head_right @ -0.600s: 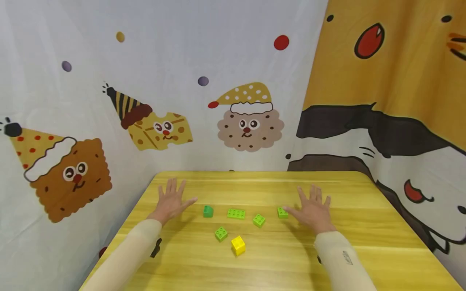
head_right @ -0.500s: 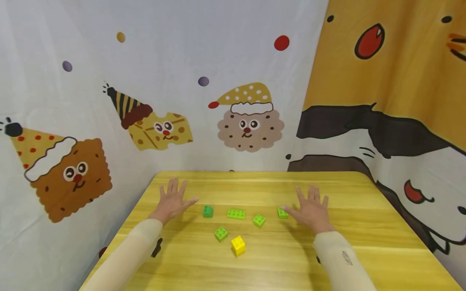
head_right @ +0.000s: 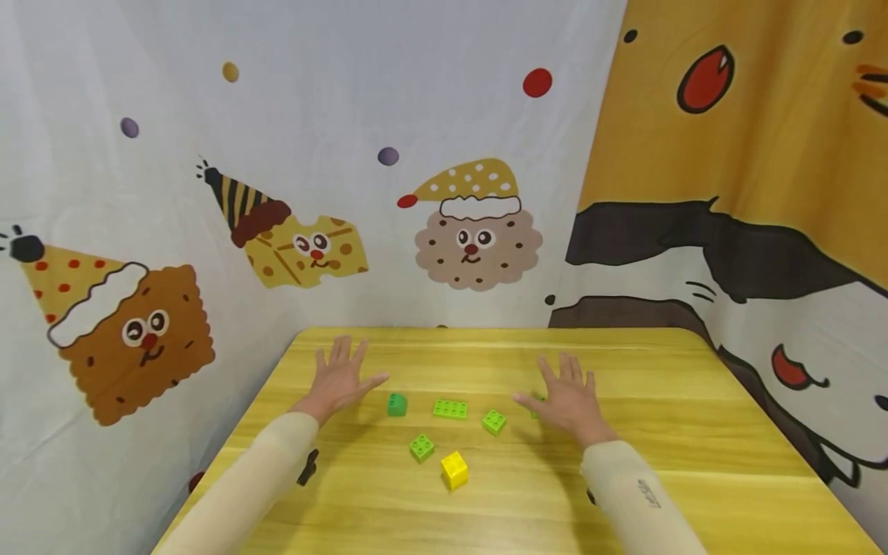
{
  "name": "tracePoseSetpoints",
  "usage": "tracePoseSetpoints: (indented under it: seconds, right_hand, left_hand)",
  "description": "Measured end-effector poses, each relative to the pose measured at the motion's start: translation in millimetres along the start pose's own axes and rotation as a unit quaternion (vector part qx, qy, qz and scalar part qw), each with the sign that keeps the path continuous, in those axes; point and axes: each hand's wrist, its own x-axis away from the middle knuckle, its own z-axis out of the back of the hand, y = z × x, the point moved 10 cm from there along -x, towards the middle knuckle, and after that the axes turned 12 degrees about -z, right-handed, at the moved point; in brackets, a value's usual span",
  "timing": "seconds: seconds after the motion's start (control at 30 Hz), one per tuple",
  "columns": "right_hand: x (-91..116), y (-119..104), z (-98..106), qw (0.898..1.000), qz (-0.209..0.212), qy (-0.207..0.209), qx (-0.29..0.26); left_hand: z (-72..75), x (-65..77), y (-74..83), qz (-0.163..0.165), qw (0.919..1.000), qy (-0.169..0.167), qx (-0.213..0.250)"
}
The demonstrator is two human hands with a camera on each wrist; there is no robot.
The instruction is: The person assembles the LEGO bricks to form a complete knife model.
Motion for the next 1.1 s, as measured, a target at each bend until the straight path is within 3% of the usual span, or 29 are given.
tracePoseSetpoints:
  seconds: [0.37, 0.67, 0.9, 1.1]
  right_hand:
    - [1, -22, -9, 0.999, 0.015, -0.006, -0.028]
    - [8, -41, -19, 0.996, 0.017, -0.05, -0.069]
    - [12, -56, -27, 0.993, 0.023, -0.081, -0.087]
    - [17, -71, -34, 0.988, 0.052, -0.101, -0.103]
  left_hand:
    - [-2.2, -7.6, 18.0, -0.009, 0.9991, -0.008, 0.04]
    - [-2.9, -12.0, 31.9, -0.009, 0.9963, -0.021, 0.083]
    - [-6.1, -15.0, 41.0, -0.011, 0.9911, -0.012, 0.132]
    - [-8.7, -17.5, 49.0, -0.02, 0.9847, -0.004, 0.173]
